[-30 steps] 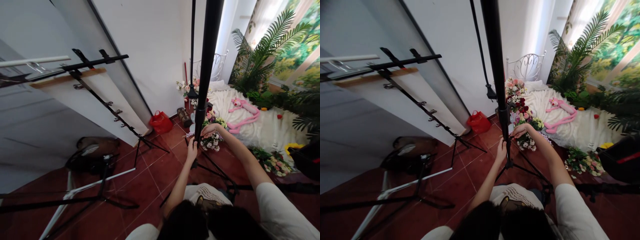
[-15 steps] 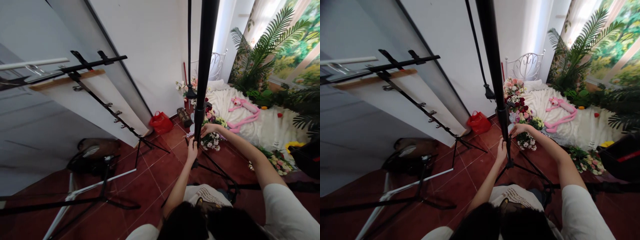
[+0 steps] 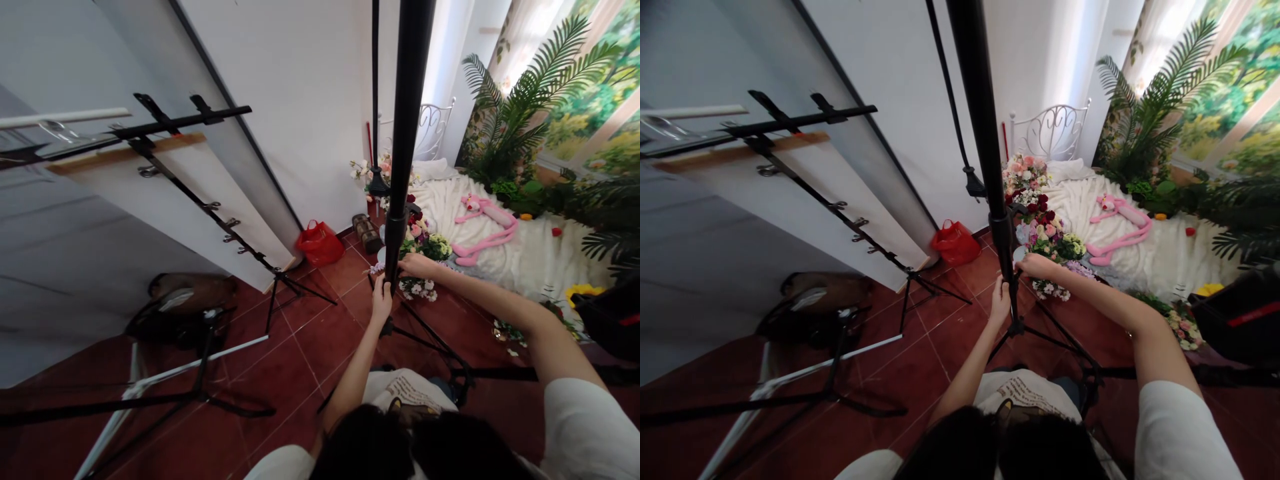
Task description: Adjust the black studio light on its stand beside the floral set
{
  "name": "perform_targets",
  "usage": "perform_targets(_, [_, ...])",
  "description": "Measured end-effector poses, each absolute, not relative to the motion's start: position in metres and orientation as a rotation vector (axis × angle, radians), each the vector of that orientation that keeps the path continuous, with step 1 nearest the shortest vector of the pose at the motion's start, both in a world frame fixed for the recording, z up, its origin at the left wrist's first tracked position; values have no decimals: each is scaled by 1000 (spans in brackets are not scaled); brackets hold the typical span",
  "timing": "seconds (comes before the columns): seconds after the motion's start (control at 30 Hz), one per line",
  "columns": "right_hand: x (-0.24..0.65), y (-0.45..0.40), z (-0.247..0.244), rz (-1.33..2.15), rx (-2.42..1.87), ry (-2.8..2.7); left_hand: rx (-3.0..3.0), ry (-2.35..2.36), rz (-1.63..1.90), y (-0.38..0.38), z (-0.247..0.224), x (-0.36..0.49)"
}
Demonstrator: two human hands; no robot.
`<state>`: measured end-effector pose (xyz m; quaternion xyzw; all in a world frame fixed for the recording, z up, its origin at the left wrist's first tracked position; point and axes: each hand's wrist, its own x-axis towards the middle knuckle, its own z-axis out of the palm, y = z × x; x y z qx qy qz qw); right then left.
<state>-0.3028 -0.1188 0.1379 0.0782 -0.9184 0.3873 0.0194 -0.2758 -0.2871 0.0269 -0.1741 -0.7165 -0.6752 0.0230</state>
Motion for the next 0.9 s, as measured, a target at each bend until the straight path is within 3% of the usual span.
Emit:
perform_targets(0.1, [-281,-114,138,1021,479,-2990,-552,-2196,-2112,-286,25,-277])
perform_targets(0.23, [-266,-126,162,1319,595,-2718,-524,-2191,-2105,-286,20,-279])
perform_targets(0.33, [-264,-150,195,1530,469,-2329,-498,-2196,-2109,-285,18,-279])
perform_targets(0.57, [-272,-191,251,1511,135,-2068,-464,-2195,-2141,-285,22,-273])
perform_targets(0.7, [-272,-192,228,1447,-8,-2041,-595,-2163,-2158,-288,23,-270])
perform_targets(0.9, [-258,-196,143,1445,-174,-2178,-597,-2214,-2164,-288,14,-272])
